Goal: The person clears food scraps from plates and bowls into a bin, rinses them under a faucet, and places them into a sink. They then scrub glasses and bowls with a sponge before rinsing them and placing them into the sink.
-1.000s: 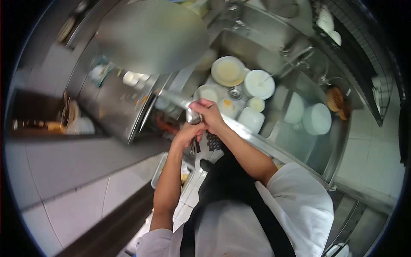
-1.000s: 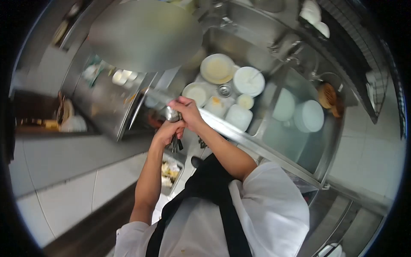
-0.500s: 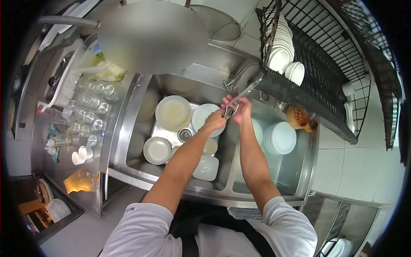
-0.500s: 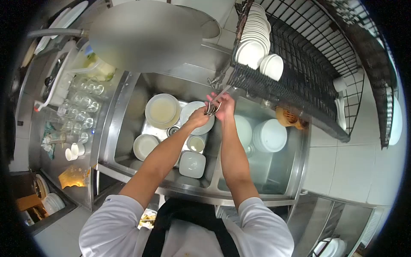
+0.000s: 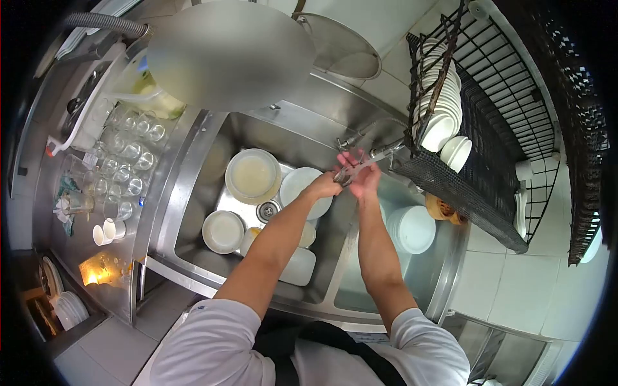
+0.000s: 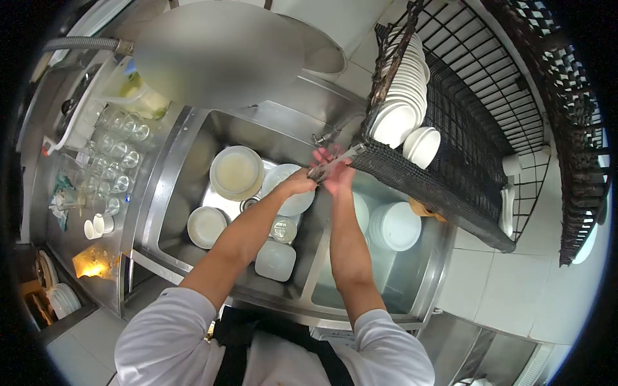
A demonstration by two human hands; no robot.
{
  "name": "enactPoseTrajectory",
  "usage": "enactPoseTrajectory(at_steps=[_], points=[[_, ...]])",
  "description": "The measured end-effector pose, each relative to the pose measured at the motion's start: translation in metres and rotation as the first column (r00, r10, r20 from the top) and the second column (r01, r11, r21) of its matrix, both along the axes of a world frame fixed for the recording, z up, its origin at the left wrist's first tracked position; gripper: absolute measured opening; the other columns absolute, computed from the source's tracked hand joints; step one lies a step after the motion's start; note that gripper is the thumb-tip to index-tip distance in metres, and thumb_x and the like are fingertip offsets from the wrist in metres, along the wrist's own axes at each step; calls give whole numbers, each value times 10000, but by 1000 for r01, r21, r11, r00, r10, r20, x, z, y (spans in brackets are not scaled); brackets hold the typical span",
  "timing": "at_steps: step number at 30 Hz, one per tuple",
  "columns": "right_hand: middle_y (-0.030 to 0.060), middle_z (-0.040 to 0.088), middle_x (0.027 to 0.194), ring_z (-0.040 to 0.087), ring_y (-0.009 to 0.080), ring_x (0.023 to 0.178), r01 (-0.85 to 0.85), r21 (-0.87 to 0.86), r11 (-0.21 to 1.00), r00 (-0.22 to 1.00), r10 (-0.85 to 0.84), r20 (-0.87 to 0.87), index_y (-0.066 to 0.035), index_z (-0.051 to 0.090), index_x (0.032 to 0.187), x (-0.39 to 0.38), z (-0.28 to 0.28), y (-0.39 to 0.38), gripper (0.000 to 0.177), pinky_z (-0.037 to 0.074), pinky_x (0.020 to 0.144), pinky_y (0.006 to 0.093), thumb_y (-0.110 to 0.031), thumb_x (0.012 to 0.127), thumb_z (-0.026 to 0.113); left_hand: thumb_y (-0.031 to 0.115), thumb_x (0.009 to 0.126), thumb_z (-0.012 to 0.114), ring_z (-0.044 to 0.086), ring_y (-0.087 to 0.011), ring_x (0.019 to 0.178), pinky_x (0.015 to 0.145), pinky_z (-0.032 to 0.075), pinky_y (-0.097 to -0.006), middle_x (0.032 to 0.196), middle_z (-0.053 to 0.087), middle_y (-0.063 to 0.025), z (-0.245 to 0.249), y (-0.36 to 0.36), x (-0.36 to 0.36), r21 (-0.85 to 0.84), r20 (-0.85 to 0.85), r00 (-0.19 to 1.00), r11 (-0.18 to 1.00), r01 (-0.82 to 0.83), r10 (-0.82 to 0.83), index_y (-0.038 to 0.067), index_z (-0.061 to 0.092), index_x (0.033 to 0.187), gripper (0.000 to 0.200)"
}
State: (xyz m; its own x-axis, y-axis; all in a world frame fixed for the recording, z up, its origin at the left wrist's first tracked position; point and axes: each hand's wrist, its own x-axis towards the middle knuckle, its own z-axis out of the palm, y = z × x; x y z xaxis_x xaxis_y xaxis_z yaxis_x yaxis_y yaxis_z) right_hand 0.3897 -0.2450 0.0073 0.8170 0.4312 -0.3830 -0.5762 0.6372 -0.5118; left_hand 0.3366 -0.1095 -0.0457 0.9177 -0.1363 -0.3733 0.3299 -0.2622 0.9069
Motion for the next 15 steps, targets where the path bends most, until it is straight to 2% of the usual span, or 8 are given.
enactPoseTrajectory(at_steps=[1, 4, 7, 9, 10, 11, 14, 15], points=[[172, 635, 1077, 594, 304, 1119, -10, -99, 995, 998, 16, 60, 25, 610, 1066, 8, -8, 0, 403, 469, 971, 448, -335, 935, 486, 121, 664, 666, 578, -313, 1154, 987, 434, -360, 1194, 632, -210, 20, 6, -7, 1, -85, 995, 999, 47, -47, -41, 530, 1274, 645], [185, 637, 1134, 590, 300, 1119, -87, -516, 852, 914, 275, 300, 23, 617, 1043, 22, -31, 4, 433, 476, 956, 454, -394, 944, 557, 127, 626, 693, 645, -322, 991, 854, 490, -392, 1110, 665, -188, -6, 2, -4, 65, 61, 993, 993, -101, 97, -12, 575, 1168, 573], [130, 645, 1129, 609, 248, 1065, -151, -132, 980, 975, 170, 140, 12, 620, 1113, 10, -24, 4, 399, 475, 953, 414, -342, 928, 614, 116, 626, 714, 626, -331, 1069, 916, 483, -394, 1181, 639, -198, -5, 0, 10, -154, 42, 991, 980, -122, 130, -16, 545, 1238, 649], [136, 638, 1161, 585, 248, 1120, -95, -132, 987, 970, 122, 210, 28, 589, 1185, 2, -29, 9, 444, 440, 1002, 391, -319, 914, 646, 118, 654, 703, 609, -341, 1117, 943, 479, -410, 1232, 606, -219, -24, -10, 25, -109, 152, 961, 970, -218, 233, -22, 504, 1292, 683], [140, 635, 1177, 573, 248, 1148, -65, -132, 989, 965, 96, 242, 36, 574, 1221, 0, -37, 11, 474, 422, 1026, 379, -307, 908, 662, 119, 668, 698, 601, -346, 1141, 957, 478, -418, 1257, 589, -230, -10, -13, 24, -92, 206, 938, 960, -264, 278, -25, 483, 1319, 701], [132, 635, 1171, 597, 268, 1121, 63, -334, 940, 947, 50, 317, 23, 513, 1295, 1, -48, 22, 493, 468, 985, 404, -173, 880, 696, 140, 715, 693, 539, -363, 1232, 1018, 448, -420, 1312, 548, -235, 4, -17, 22, 95, 102, 960, 958, -271, 261, -10, 401, 1393, 754], [143, 651, 1117, 657, 301, 1003, 101, -485, 869, 985, -18, 172, -11, 493, 1294, -14, -20, 35, 476, 542, 865, 423, -89, 868, 690, 131, 770, 668, 523, -377, 1245, 1024, 443, -430, 1323, 535, -246, 27, -19, 23, 337, 58, 998, 941, -40, 22, -11, 332, 1426, 751], [155, 669, 1026, 690, 301, 836, 111, -497, 861, 974, 4, 226, -23, 544, 1219, 3, -47, 29, 350, 580, 728, 420, -55, 889, 657, 151, 780, 698, 523, -390, 1238, 1024, 439, -446, 1305, 536, -261, -9, -31, 25, 407, 175, 979, 898, -166, 102, -34, 379, 1372, 697]])
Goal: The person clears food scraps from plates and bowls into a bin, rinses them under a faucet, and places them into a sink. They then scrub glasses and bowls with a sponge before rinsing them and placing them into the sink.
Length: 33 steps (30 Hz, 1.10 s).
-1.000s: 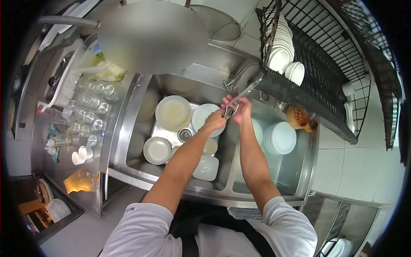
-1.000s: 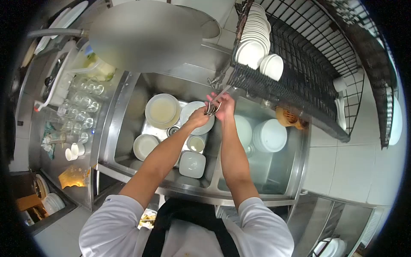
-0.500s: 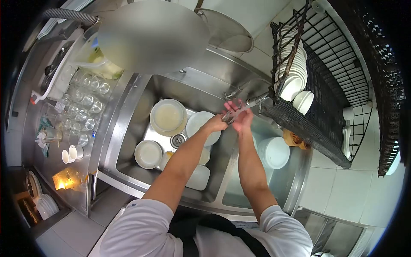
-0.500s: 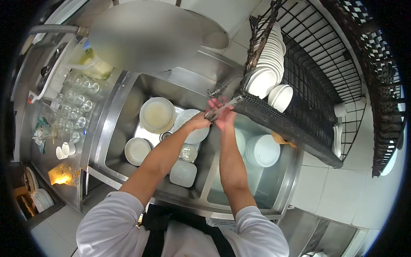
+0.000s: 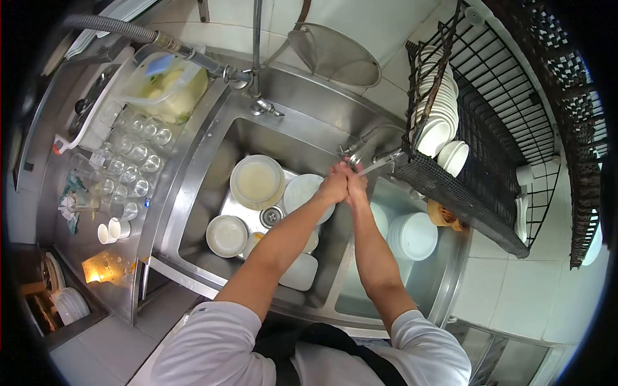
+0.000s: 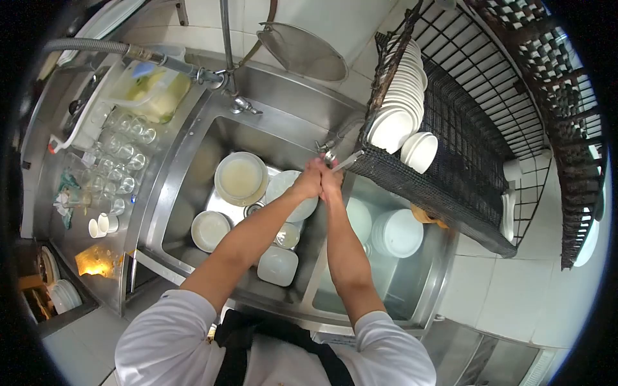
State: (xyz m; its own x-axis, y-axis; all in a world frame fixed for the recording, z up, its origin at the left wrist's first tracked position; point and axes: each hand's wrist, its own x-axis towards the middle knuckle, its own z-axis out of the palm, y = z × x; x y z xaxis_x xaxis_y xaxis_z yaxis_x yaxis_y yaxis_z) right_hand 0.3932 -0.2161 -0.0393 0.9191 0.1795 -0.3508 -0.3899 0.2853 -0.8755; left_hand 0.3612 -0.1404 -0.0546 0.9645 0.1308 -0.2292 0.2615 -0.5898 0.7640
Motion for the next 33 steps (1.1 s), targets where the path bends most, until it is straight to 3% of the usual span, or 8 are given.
enactPoseTrajectory(at_steps=[3, 6, 10, 17, 20, 24, 26, 33], points=[[157, 671, 928, 689, 277, 771, 101, 41, 994, 992, -104, 78, -21, 580, 1163, 12, -7, -2, 266, 582, 690, 393, -44, 903, 635, 202, 785, 735, 649, -339, 1054, 871, 531, -446, 1154, 622, -250, 21, 11, -27, -127, 323, 945, 992, -8, 49, -42, 539, 1171, 497], [158, 670, 878, 685, 285, 760, 67, 160, 985, 998, -69, 7, 4, 597, 1116, 14, 3, -5, 238, 582, 713, 412, -136, 926, 627, 261, 770, 778, 684, -237, 779, 675, 563, -370, 907, 672, -165, 26, 37, -26, -703, -242, 936, 711, 11, -254, -14, 618, 934, 359], [170, 664, 954, 676, 312, 864, -32, 416, 909, 974, 122, -191, 27, 614, 1072, 17, 2, -12, 346, 560, 785, 450, -296, 947, 608, 280, 854, 725, 581, -154, 575, 510, 500, -307, 719, 605, -46, 24, 51, -28, -933, -303, 858, 314, -177, -416, 17, 640, 835, 277], [205, 570, 1273, 566, 302, 1174, -414, 284, 865, 908, 415, 57, 11, 543, 1252, -11, 38, -29, 413, 495, 968, 445, -158, 891, 655, 283, 950, 621, 628, -177, 656, 570, 508, -297, 781, 665, -74, 20, 43, -35, -887, -320, 908, 422, -188, -269, 32, 667, 925, 256], [197, 591, 1237, 608, 282, 1092, -363, 64, 929, 931, 364, -7, -27, 525, 1298, -11, 10, -44, 424, 551, 847, 402, -86, 890, 628, 274, 975, 576, 667, -206, 717, 616, 542, -309, 866, 701, -111, 28, 37, -38, -894, -291, 903, 427, -138, -315, 30, 646, 1013, 257], [190, 630, 1159, 654, 271, 934, -176, 64, 982, 983, 179, -40, -25, 503, 1332, -6, 1, -49, 448, 572, 657, 351, 7, 886, 531, 250, 1009, 506, 674, -229, 735, 638, 561, -357, 947, 699, -127, 34, 38, -45, -945, -327, 889, 122, -303, -322, 23, 588, 1144, 276], [189, 644, 1132, 664, 270, 876, -110, 282, 953, 991, 127, -41, -16, 495, 1339, -10, 15, -46, 467, 565, 583, 329, 50, 878, 474, 245, 1008, 509, 675, -227, 693, 571, 556, -363, 964, 702, -144, 20, 33, -44, -932, -360, 907, 137, -336, -221, 14, 598, 1109, 267], [106, 656, 1056, 627, 164, 744, -28, -57, 998, 995, 33, 89, -56, 511, 1336, -21, 13, -37, 450, 504, 543, 248, 45, 900, 464, 311, 1016, 488, 557, -176, 549, 446, 444, -320, 818, 694, -118, 37, 15, -50, -844, -452, 890, 351, -405, -61, 25, 600, 1025, 307]])
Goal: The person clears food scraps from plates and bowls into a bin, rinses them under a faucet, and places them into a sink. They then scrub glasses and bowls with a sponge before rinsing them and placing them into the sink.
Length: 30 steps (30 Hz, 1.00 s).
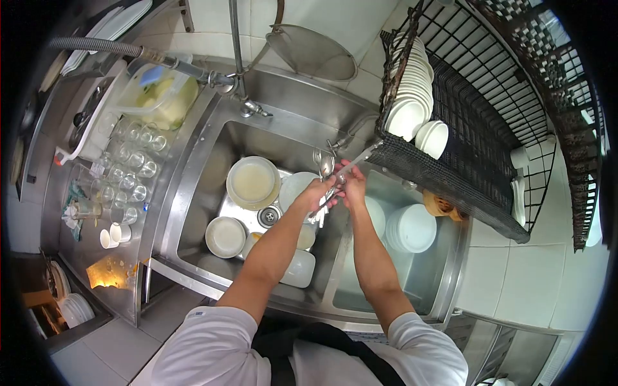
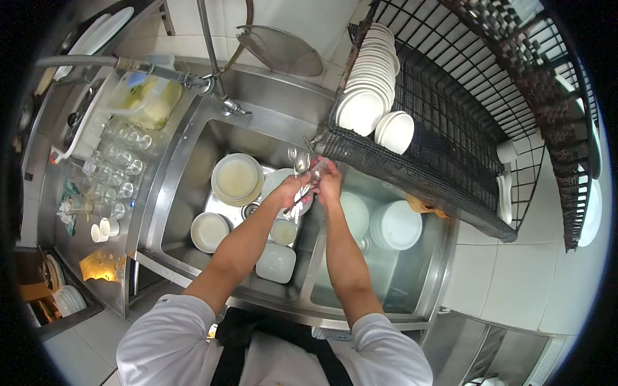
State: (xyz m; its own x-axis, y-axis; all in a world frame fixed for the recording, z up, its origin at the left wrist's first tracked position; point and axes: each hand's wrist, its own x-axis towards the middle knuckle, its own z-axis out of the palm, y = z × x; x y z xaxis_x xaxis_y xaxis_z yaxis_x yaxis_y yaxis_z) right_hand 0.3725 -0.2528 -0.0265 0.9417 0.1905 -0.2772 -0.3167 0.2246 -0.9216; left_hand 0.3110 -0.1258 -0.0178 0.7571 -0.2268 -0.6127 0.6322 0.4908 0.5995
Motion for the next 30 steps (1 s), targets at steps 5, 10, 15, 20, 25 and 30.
enactPoseTrajectory(at_steps=[5, 10, 15, 20, 25, 30], points=[[88, 666, 1037, 636, 163, 735, -217, -189, 958, 975, 205, -79, -50, 566, 1297, 0, -1, -8, 473, 512, 645, 290, -134, 848, 690, 305, 1032, 426, 448, -138, 507, 428, 375, -292, 809, 663, -116, -7, 9, 7, -113, -35, 974, 969, 218, -223, 24, 605, 1036, 334], [96, 695, 926, 631, 182, 707, -67, -568, 820, 991, 123, 60, -55, 670, 1155, 28, -32, -11, 310, 504, 633, 337, -106, 851, 640, 282, 1037, 414, 382, -96, 493, 434, 306, -266, 674, 532, -13, -22, 3, 3, -84, 34, 959, 955, 284, -282, 18, 616, 1053, 334], [116, 706, 919, 648, 199, 844, 1, -610, 792, 906, 258, 336, -48, 698, 1101, 9, -6, -2, 267, 500, 761, 314, -98, 873, 567, 245, 1011, 498, 413, -89, 498, 432, 340, -264, 659, 514, 9, -18, -3, -1, -151, 40, 975, 964, 221, -217, 15, 620, 1043, 262], [84, 671, 1135, 627, 206, 1010, -158, -238, 958, 956, 208, 205, -56, 576, 1306, 46, -56, -18, 404, 487, 889, 319, -172, 920, 609, 112, 934, 613, 584, -151, 595, 497, 510, -328, 748, 614, -49, -25, -5, -9, -30, 49, 998, 999, 33, -32, 30, 609, 955, 85], [98, 622, 1216, 613, 221, 1054, -263, -141, 954, 942, 223, -252, -47, 501, 1357, -2, 34, 15, 410, 497, 889, 366, -218, 987, 546, 130, 935, 624, 598, -163, 623, 489, 498, -332, 836, 642, -73, -26, 5, -18, -91, 201, 979, 996, 10, 9, 48, 579, 1096, 186], [131, 578, 1287, 542, 241, 1185, -291, 172, 941, 949, 307, -69, -19, 505, 1334, 3, 3, 41, 457, 448, 978, 396, -276, 960, 565, 121, 961, 523, 502, -140, 542, 443, 445, -330, 697, 480, -23, -2, 9, -43, 186, 173, 976, 969, -161, 129, 152, 336, 1259, 353]])
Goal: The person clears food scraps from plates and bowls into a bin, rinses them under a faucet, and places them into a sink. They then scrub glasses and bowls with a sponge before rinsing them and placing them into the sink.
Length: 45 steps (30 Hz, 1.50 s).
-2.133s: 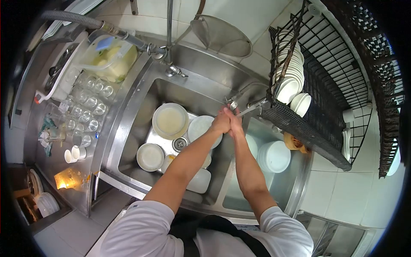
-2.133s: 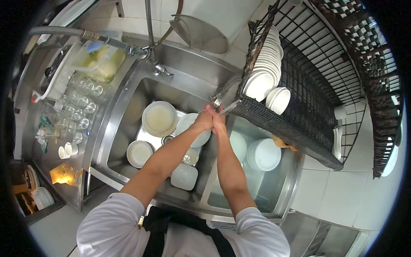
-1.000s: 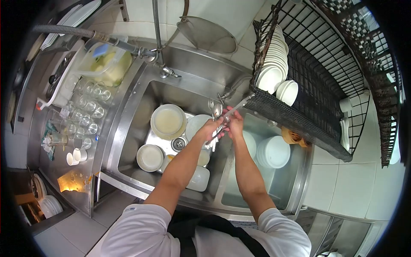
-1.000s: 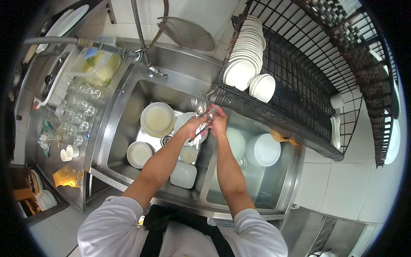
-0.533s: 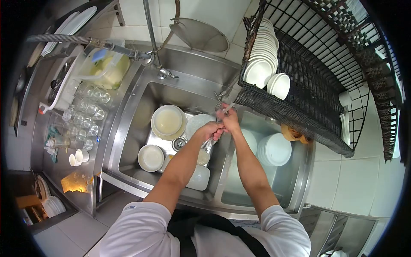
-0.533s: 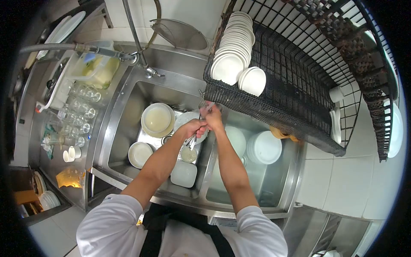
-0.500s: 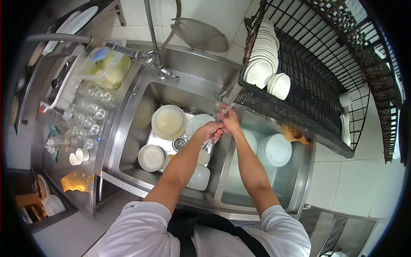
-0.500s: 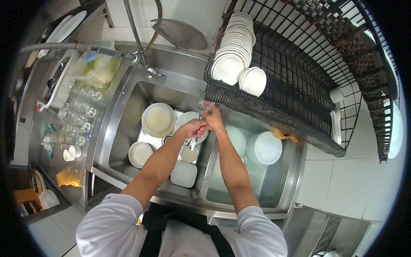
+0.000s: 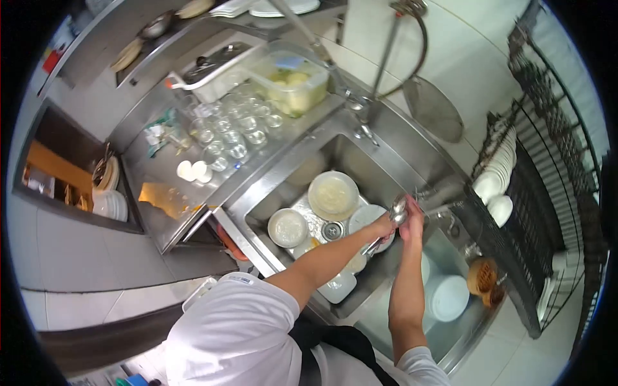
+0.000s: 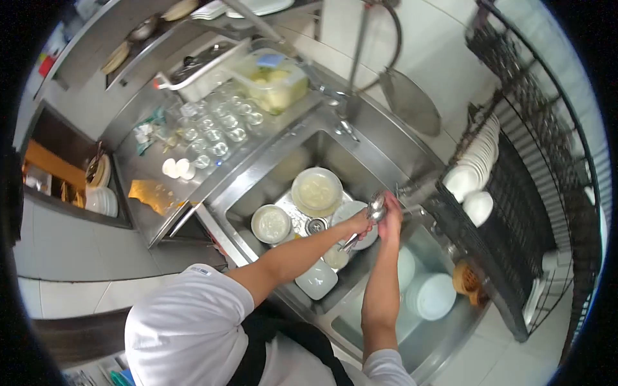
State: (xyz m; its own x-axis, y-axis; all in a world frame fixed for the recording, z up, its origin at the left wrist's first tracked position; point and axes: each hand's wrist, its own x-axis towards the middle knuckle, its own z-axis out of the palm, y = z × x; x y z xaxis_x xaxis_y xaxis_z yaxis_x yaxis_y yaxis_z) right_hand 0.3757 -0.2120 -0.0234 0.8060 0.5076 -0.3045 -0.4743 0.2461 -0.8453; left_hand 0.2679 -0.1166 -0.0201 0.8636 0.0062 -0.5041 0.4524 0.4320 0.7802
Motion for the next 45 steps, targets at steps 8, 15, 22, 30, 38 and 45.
enactPoseTrajectory(at_steps=[8, 15, 22, 30, 38, 45], points=[[155, 520, 1364, 463, 292, 1282, -27, 107, 994, 941, 62, -333, -100, 490, 1353, -91, 7, -52, 476, 394, 1042, 516, -371, 967, 550, 296, 977, 402, 453, -174, 444, 386, 370, -344, 538, 424, -33, 128, 214, -62, -299, 129, 566, 576, -761, 814, 80, 502, 711, 357], [72, 654, 1084, 618, 237, 966, 50, -40, 998, 876, -63, -477, -127, 605, 1102, -190, -14, -55, 253, 513, 854, 445, -326, 951, 566, 733, 862, 438, 181, -448, 1436, 1155, 191, -587, 1526, 76, -371, 259, 564, -94, -686, 51, 312, 260, -679, 949, 63, 57, 1543, 1029], [21, 639, 913, 602, 190, 802, -186, -319, 929, 775, -61, -628, -126, 608, 992, -246, -32, 14, 146, 519, 705, 381, -256, 930, 585, 249, 960, 541, 641, -295, 904, 810, 548, -402, 1051, 602, -184, 219, 518, -275, -463, 419, -180, 38, -886, 890, 37, 435, 1278, 396], [-40, 573, 760, 528, 120, 669, -263, -536, 802, 952, 125, -280, -167, 571, 805, -220, 0, 129, 201, 457, 631, 311, -290, 946, 497, 156, 833, 600, 502, -198, 926, 757, 483, -373, 1065, 491, -63, 81, 520, -559, -181, -52, -802, -795, -579, 595, 172, 377, 1147, 386], [23, 623, 726, 551, 88, 695, -793, -445, 416, 299, 902, 312, -15, 645, 814, -397, 137, 425, 153, 439, 636, 246, -111, 902, 563, 272, 819, 653, 474, -238, 988, 833, 446, -391, 1189, 425, -81, 73, 499, -613, -216, -150, -809, -818, -534, 568, 167, 315, 1213, 530], [42, 609, 852, 579, 139, 708, -947, -317, 58, -11, 978, 210, -34, 620, 1076, -645, 139, 630, 239, 516, 615, 285, -223, 931, 613, 219, 849, 621, 527, -245, 1012, 796, 479, -405, 1183, 487, -75, 55, 455, -606, -187, -122, -685, -695, -695, 718, 175, 321, 1284, 531]])
